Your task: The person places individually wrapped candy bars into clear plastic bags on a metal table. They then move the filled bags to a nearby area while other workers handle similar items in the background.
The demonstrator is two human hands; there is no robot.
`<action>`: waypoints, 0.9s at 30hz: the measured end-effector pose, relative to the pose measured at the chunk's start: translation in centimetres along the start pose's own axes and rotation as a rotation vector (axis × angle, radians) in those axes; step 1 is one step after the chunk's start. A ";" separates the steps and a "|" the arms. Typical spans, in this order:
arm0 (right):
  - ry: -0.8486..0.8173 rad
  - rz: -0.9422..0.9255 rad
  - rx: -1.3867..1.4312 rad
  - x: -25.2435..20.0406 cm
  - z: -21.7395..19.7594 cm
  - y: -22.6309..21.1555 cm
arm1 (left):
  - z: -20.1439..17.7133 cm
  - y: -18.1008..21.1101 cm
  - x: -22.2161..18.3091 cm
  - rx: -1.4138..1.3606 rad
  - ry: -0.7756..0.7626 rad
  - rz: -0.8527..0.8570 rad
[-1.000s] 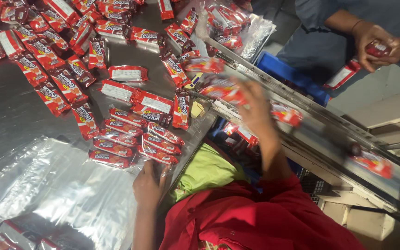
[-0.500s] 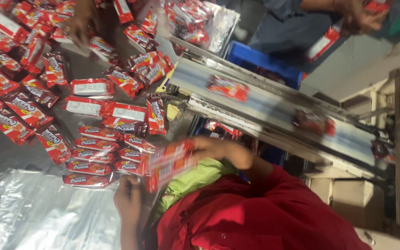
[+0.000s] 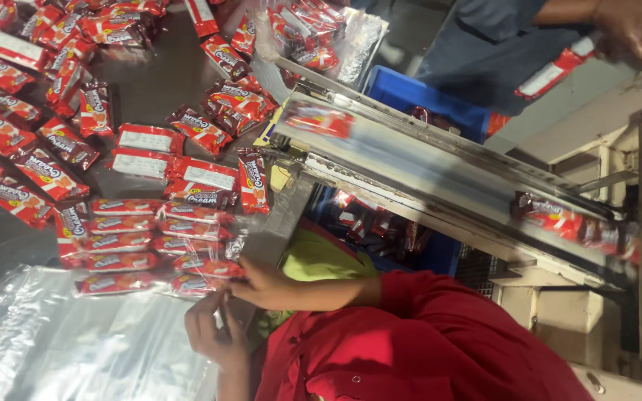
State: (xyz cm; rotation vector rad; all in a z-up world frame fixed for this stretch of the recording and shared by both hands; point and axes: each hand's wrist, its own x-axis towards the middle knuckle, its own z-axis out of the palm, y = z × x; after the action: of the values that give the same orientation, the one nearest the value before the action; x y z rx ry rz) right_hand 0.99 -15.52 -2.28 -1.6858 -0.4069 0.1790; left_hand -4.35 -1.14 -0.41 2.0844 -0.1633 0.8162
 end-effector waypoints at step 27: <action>0.182 -0.377 -0.909 28.4 -0.7 -2.8 | -8.7 -2.4 -3.7 0.568 -0.217 -0.081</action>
State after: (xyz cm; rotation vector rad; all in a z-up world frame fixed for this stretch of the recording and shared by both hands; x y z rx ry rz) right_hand 27.01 -5.48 3.81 -2.4348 -0.7238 -0.5112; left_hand -10.56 6.35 -0.70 2.6951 0.0460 0.6308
